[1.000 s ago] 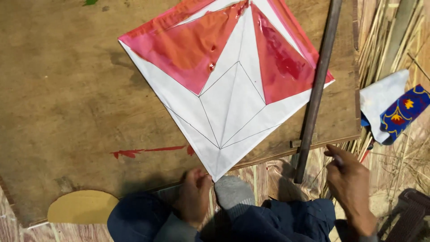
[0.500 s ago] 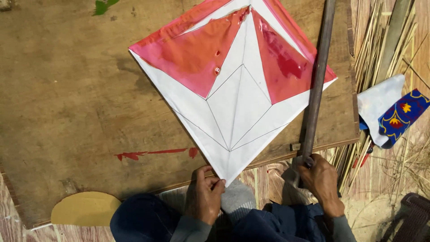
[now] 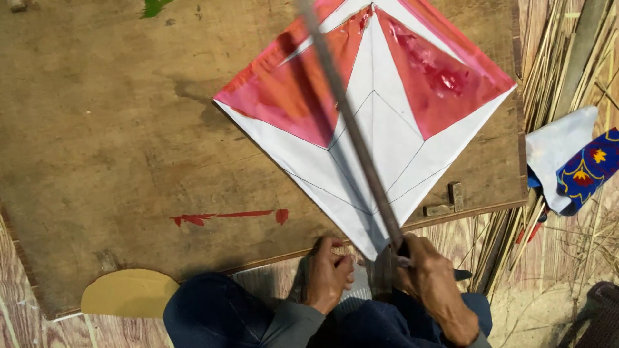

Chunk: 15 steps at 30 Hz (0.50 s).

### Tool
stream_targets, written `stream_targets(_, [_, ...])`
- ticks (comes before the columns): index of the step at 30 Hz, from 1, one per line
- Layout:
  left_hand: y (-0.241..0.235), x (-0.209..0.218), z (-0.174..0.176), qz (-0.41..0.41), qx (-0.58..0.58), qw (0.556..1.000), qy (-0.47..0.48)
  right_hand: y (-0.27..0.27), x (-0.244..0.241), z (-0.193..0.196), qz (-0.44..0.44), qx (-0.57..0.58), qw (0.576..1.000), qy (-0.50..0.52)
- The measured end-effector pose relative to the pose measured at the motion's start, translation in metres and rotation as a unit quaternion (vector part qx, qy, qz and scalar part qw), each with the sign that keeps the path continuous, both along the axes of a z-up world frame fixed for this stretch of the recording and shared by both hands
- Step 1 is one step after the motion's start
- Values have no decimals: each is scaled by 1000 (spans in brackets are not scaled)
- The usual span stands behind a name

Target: The person paints a diamond-shaped kite with green paint using a foam brush. They use a wooden stick as a straightedge to create clean lines and fill in a central diamond section. The kite already has red paint on its outer triangles.

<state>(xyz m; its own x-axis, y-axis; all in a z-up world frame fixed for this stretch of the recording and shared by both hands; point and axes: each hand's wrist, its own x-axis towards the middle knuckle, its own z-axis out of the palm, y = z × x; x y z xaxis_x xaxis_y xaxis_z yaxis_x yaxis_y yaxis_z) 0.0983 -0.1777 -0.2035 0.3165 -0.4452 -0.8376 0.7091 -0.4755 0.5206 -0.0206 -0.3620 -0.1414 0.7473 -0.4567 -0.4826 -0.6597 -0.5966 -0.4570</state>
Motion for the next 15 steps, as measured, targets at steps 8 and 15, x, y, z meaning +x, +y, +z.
stream_targets(8, [-15, 87, 46, -116, -58, 812, -568, 19, -20, -29, 67, -11, 995, 75])
stream_targets(15, [-44, 112, -1, -220, -12, 808, -546, 20, -30, -44, 61, -16, 995, 81])
